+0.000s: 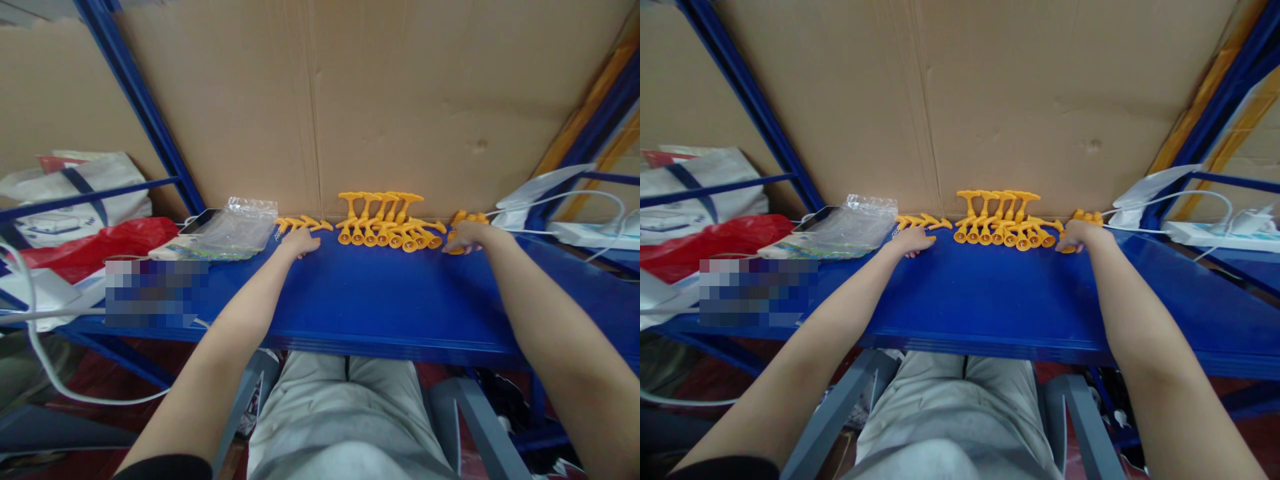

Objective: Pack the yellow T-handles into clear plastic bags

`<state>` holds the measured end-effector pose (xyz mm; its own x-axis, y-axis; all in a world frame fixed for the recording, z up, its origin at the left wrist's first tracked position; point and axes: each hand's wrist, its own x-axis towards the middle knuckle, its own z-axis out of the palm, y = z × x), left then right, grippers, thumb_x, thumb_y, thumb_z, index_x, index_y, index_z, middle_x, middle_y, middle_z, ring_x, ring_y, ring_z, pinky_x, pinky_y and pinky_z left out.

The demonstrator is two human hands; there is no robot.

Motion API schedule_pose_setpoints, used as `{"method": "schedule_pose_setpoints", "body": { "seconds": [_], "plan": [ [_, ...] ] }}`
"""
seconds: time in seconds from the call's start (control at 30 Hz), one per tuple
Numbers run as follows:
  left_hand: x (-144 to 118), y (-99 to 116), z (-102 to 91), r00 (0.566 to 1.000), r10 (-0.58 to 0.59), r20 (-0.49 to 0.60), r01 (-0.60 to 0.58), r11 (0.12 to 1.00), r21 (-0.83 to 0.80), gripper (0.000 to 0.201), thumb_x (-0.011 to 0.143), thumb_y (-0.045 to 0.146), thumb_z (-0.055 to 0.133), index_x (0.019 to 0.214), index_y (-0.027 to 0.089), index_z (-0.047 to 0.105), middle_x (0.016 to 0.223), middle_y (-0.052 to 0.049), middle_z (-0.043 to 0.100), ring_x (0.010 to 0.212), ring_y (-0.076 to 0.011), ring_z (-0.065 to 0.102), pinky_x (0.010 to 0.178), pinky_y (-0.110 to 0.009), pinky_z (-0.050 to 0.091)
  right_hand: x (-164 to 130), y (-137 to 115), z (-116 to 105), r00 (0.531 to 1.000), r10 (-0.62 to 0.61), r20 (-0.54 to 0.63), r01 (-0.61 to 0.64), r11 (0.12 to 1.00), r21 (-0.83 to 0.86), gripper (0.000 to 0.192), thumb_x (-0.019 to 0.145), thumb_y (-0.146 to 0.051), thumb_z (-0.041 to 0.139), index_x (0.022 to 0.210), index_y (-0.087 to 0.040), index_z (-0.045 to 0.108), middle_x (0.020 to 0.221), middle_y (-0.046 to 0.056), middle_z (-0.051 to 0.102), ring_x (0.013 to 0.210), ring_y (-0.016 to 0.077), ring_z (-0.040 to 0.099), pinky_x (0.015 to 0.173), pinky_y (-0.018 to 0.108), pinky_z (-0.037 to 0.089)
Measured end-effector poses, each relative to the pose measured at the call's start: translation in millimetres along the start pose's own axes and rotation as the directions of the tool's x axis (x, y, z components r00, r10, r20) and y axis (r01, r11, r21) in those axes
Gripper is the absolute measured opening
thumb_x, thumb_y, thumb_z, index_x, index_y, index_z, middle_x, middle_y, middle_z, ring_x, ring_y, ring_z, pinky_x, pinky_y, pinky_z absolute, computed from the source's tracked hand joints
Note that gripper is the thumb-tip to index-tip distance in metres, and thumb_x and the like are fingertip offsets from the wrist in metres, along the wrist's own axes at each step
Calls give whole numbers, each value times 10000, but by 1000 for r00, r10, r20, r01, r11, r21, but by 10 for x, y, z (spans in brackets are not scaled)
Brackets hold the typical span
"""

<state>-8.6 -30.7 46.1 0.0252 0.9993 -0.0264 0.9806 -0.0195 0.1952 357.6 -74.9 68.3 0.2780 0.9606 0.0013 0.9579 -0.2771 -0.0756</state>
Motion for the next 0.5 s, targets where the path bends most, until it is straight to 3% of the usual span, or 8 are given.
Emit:
{"method": "schedule_pose_setpoints", "body": {
  "seconds": [0.03, 0.17, 0.3, 0.4, 0.5],
  "plan": [
    [-37, 31, -14, 1000, 18, -12, -18, 1000, 5, 387, 847, 451, 494, 944, 119, 667, 701, -129, 706, 557, -223, 668, 569, -302, 537, -18, -27, -25, 996, 20, 86, -15, 998, -53, 190, 736, -220, 748, 731, -56, 652, 660, 154, 653, 641, 214, 647, 595, 300, 454],
    [-178, 150, -56, 986, 113, -122, -105, 992, 72, 485, 894, 534, 414, 925, 130, 681, 755, -139, 720, 836, -289, 704, 787, -349, 526, -113, -175, -135, 995, -81, 53, 91, 971, -219, 281, 736, -151, 721, 986, -34, 669, 983, 243, 687, 901, 271, 668, 707, 308, 469],
    [-282, 242, -46, 954, 238, -180, -215, 967, 137, 339, 928, 339, 383, 913, 166, 674, 856, -110, 736, 1021, -272, 657, 880, -342, 471, -220, -331, -198, 992, -123, 35, 128, 956, -263, 284, 763, -163, 688, 1013, -27, 682, 1020, 262, 690, 946, 289, 673, 733, 316, 489],
    [-349, 311, -12, 899, 362, -245, -327, 929, 173, 193, 861, 255, 475, 850, 184, 655, 887, -78, 729, 955, -277, 662, 861, -379, 453, -247, -432, -169, 977, -210, -32, 194, 945, -263, 205, 761, -243, 697, 914, -107, 715, 920, 192, 718, 916, 296, 682, 742, 339, 510],
    [-397, 365, 24, 808, 518, -282, -474, 855, 211, 134, 811, 180, 489, 762, 182, 615, 804, -52, 704, 853, -253, 656, 842, -388, 429, -225, -531, -71, 915, -385, -120, 350, 906, -237, 188, 783, -302, 662, 902, -167, 717, 914, 122, 730, 931, 277, 680, 781, 330, 512]
  ]
}}
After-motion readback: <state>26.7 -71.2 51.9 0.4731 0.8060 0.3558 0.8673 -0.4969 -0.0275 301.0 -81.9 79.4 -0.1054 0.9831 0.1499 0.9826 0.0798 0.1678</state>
